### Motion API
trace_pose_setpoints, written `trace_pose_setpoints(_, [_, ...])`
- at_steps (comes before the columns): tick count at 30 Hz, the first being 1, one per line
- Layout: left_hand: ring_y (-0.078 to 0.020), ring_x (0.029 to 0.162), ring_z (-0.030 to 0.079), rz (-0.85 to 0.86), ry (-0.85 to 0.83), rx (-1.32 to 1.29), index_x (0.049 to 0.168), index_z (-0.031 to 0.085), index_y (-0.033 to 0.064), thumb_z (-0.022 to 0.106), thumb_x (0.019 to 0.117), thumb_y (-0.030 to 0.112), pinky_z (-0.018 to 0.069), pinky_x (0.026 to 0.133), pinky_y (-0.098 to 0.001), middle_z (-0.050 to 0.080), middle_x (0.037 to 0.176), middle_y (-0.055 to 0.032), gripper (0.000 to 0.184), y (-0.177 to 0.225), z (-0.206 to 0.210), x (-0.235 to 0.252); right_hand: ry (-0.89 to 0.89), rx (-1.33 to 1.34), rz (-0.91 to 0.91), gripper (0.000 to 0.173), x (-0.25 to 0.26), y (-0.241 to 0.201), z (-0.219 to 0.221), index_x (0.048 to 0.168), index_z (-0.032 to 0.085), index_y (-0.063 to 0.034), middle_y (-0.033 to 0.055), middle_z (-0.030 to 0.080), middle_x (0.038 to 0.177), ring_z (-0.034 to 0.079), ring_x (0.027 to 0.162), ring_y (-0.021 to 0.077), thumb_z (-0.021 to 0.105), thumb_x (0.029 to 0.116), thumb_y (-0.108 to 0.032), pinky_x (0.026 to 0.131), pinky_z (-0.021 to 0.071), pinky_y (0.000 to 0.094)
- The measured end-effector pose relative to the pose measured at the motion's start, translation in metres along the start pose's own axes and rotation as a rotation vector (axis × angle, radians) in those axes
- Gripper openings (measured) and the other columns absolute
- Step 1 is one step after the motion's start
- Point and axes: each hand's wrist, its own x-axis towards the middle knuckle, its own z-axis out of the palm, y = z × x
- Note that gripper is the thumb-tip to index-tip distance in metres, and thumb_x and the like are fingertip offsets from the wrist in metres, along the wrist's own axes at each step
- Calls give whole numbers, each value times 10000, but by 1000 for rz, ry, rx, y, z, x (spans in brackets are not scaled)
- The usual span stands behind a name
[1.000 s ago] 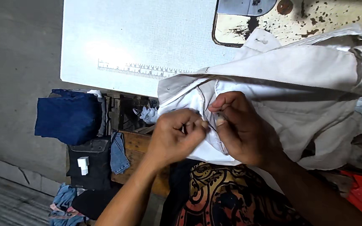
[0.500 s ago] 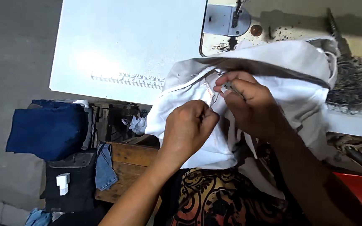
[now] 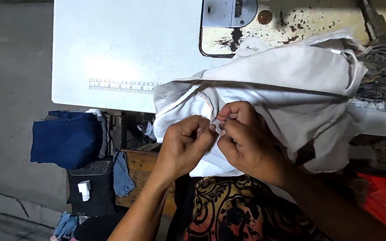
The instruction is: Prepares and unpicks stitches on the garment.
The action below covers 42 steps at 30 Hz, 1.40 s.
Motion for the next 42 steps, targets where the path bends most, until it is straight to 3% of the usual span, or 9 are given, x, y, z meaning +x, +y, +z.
trace_pose_setpoints(16, [31, 593, 524, 2, -17, 28, 828, 652, 115, 629, 959, 126, 434, 522, -122, 580, 709, 83, 133, 0, -3, 1, -47, -49, -22, 210, 4, 0, -2, 705, 603, -67, 100, 526, 1144, 537, 987, 51, 597, 915, -66, 768, 470, 98])
trace_pose_setpoints(21, [30, 589, 522, 8, -61, 37, 804, 623, 132, 618, 959, 139, 429, 516, -125, 563, 692, 87, 155, 0, -7, 3, -150, -129, -40, 200, 6, 0, -11, 697, 604, -107, 83, 528, 1191, 541, 1035, 72, 614, 896, -100, 776, 475, 133])
trace_pose_setpoints(26, [36, 593, 526, 13, -114, 43, 806, 629, 132, 622, 959, 151, 431, 517, -120, 578, 702, 90, 155, -1, -15, 7, -85, -30, -100, 185, 5, 8, -10, 710, 590, -61, 110, 543, 1135, 551, 1004, 75, 590, 895, -60, 789, 476, 113])
trace_pose_setpoints(42, [37, 602, 536, 18, -117, 16, 805, 635, 130, 620, 950, 127, 439, 521, -119, 586, 711, 87, 146, -2, -14, 7, -135, -63, -50, 209, 6, 4, -12, 675, 576, -84, 92, 516, 1163, 527, 1013, 51, 602, 882, -66, 764, 462, 99])
